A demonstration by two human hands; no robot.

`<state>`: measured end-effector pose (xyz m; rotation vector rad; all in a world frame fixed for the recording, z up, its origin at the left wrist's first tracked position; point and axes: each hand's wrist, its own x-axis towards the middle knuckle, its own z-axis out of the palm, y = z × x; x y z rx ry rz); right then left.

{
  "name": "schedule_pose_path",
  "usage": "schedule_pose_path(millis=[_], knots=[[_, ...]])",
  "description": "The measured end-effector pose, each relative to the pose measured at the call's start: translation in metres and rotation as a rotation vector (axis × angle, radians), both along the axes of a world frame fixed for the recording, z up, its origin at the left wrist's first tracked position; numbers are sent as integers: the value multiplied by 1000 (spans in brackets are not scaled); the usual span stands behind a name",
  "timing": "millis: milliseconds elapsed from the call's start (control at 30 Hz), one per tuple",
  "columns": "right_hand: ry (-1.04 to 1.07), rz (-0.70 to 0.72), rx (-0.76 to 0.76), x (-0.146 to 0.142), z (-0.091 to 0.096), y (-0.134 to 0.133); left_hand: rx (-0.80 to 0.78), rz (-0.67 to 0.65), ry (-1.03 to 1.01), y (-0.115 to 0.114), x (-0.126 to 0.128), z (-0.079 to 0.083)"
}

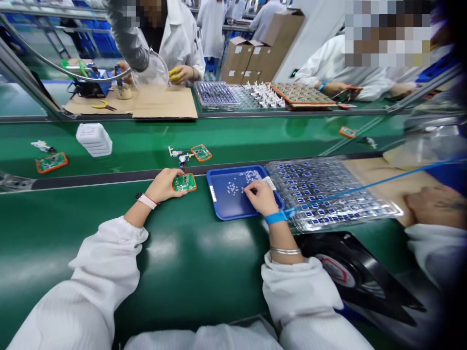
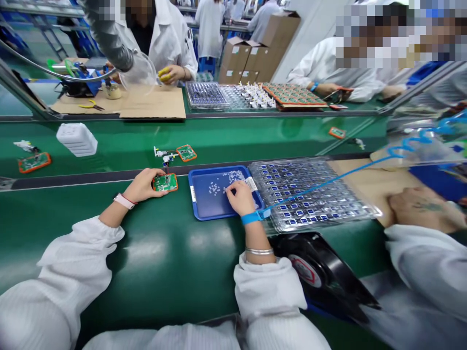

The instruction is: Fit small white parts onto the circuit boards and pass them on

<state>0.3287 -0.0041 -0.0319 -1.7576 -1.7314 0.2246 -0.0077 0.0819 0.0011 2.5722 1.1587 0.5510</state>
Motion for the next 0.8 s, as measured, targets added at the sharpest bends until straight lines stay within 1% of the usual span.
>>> schedule_pose_path(millis=[133, 267, 400, 500, 567, 633, 667, 733, 800], knots=[[-25, -6, -11, -2, 0, -1, -64, -56, -3, -17, -2, 1], [-29, -6, -40, -2, -2, -2, -112, -133, -8, -43, -6, 1], [-9, 21, -67, 1, -2, -3, -156, -145, -9, -69, -12, 0], [2, 36, -46, -8, 7, -5, -180, -141, -24, -82, -16, -1], [49, 88, 19, -30, 18, -9, -193, -125, -62, -87, -16, 0], [143, 209, 82, -65, 28, -15, -208, -94, -156, -90, -11, 1], [196, 292, 88, -85, 32, -19, -216, -78, -222, -90, -8, 1], [270, 436, 46, -123, 35, -25, -230, -58, -356, -89, -2, 1], [318, 490, 1, -151, 31, -29, -246, -50, -435, -88, 2, -2]])
